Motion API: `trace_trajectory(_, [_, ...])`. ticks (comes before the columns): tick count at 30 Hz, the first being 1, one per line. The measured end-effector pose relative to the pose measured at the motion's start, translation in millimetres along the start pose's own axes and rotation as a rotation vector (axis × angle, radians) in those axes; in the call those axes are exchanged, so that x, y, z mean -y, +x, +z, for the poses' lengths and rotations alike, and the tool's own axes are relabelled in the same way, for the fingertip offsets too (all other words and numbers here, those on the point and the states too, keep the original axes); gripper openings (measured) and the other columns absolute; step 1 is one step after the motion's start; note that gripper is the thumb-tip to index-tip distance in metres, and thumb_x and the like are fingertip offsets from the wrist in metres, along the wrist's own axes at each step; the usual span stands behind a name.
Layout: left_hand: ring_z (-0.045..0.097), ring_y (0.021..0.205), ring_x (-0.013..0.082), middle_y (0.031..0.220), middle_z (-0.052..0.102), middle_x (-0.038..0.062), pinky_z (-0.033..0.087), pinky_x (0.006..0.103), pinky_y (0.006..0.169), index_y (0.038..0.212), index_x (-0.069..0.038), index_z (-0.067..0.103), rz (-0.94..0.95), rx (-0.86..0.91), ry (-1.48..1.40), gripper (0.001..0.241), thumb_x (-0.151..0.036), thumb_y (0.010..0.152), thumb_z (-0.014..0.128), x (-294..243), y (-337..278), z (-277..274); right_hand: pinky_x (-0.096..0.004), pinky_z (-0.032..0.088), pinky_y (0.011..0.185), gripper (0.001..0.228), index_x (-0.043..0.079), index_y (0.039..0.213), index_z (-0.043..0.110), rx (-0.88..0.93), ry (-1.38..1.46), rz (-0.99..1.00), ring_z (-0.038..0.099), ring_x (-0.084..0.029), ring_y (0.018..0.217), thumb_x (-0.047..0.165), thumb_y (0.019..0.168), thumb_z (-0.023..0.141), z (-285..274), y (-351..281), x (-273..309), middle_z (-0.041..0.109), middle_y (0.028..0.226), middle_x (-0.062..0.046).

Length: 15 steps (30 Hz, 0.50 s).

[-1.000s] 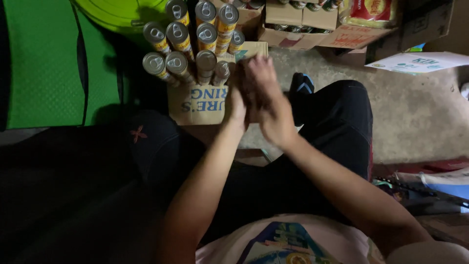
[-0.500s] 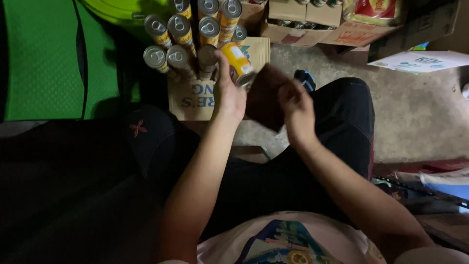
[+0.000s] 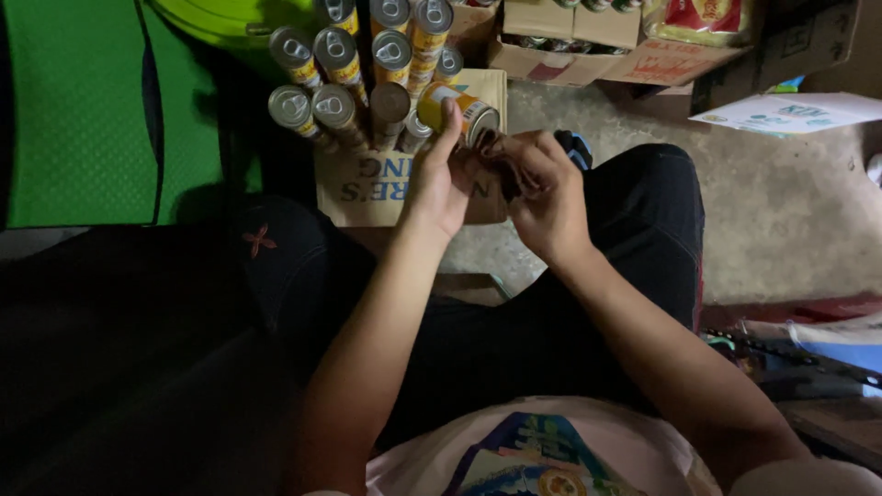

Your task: Wiping dust off canned goods with a cloth and stocking them on a retail shelf.

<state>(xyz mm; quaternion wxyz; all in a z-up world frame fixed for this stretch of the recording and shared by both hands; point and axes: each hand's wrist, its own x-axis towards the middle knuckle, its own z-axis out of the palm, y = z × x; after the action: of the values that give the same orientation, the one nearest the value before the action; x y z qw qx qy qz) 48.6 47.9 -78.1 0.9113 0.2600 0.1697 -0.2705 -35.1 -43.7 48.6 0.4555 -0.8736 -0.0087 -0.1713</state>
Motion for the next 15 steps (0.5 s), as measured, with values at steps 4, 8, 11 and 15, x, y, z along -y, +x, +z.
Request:
trace_trajectory(4, [0.072, 0.099, 0.0286, 0.106, 0.070, 0.012, 0.061, 0.0443, 0.091, 0.120, -0.004, 0.061, -0.029, 0.023, -0.014, 0.057, -0.042, 0.086, 0.086, 2, -1, 2, -0.038, 0.048, 0.079, 0.027, 0.002, 0.105, 0.069, -0.026, 0.190, 0.104, 0.064, -0.025, 0.079, -0.018, 0.088, 0.065, 2, 11, -11, 0.061, 0.087, -0.011])
trace_trajectory(8, [0.072, 0.094, 0.0268, 0.101, 0.071, 0.011, 0.061, 0.0431, 0.088, 0.114, -0.003, 0.060, -0.012, 0.011, 0.001, 0.052, -0.040, 0.086, 0.086, -2, -1, 5, -0.043, 0.051, 0.090, 0.021, 0.001, 0.113, 0.070, -0.039, 0.249, 0.162, 0.068, -0.025, 0.100, -0.010, 0.095, 0.068, 0, 14, -18, 0.070, 0.102, -0.018])
trace_trajectory(11, [0.069, 0.104, 0.0297, 0.115, 0.067, 0.015, 0.059, 0.0470, 0.094, 0.129, -0.003, 0.057, -0.022, -0.004, 0.015, 0.069, -0.046, 0.085, 0.088, 15, 24, -25, -0.046, 0.052, 0.090, 0.049, 0.002, 0.118, 0.069, 0.042, 0.192, 0.099, 0.069, -0.040, 0.095, -0.026, 0.084, 0.049, 4, 9, -12, 0.068, 0.098, -0.019])
trace_trajectory(15, [0.071, 0.094, 0.0265, 0.105, 0.069, 0.012, 0.061, 0.0412, 0.086, 0.120, -0.004, 0.061, 0.008, -0.023, 0.005, 0.057, -0.043, 0.086, 0.086, 8, 21, -15, -0.052, 0.051, 0.079, 0.042, -0.007, 0.117, 0.065, 0.103, 0.077, 0.025, 0.064, -0.052, 0.089, -0.030, 0.084, 0.052, -5, 13, -1, 0.065, 0.098, -0.027])
